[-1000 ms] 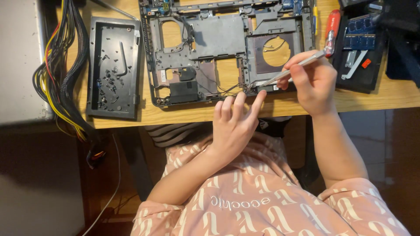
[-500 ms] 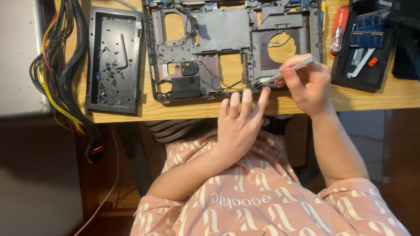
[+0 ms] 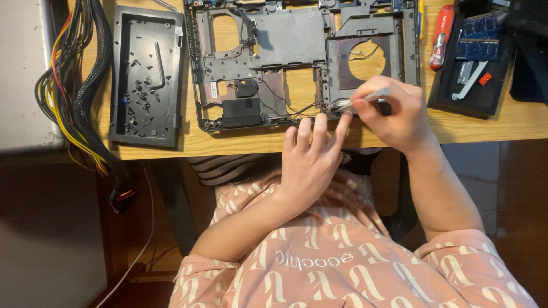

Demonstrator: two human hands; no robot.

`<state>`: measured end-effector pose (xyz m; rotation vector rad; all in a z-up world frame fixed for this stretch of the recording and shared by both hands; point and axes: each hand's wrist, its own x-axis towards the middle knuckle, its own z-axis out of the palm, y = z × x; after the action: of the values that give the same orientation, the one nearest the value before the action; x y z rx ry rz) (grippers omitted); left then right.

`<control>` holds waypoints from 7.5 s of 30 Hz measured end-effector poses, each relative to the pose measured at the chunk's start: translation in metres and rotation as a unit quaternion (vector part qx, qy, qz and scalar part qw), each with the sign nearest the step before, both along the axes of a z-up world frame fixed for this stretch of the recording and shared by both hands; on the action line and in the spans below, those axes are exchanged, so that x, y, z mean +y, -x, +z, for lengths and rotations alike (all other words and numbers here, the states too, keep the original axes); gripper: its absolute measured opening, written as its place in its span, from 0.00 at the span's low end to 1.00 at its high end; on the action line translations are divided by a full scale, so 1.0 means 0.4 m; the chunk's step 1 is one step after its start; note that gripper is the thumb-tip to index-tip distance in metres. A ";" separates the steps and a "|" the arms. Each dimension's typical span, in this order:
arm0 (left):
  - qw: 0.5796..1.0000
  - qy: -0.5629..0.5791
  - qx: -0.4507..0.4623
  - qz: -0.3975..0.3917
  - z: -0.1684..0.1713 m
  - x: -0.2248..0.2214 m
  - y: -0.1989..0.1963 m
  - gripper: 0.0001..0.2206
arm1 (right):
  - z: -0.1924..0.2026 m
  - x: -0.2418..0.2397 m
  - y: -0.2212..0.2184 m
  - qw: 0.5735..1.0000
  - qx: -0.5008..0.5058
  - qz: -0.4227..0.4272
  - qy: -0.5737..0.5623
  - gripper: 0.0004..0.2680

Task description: Repairing or disassembling a laptop computer at a workbench.

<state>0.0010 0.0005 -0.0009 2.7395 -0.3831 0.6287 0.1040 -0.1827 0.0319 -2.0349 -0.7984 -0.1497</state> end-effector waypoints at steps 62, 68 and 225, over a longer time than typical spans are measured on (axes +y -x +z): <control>0.933 0.318 0.017 -0.166 0.009 0.066 -0.162 0.08 | 0.263 0.112 -0.060 0.909 -0.062 0.197 0.362 0.06; 0.928 0.328 0.020 -0.174 0.042 0.078 -0.160 0.09 | 0.276 0.140 -0.062 0.848 -0.016 0.149 0.508 0.11; 0.960 0.158 0.118 -0.199 0.119 0.285 -0.163 0.08 | 0.153 0.077 -0.181 0.946 0.303 0.118 -0.007 0.05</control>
<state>0.0663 0.1144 0.0468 2.3027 -0.6873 0.2291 0.1763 -0.1519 0.0932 -1.7986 -0.6269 0.5804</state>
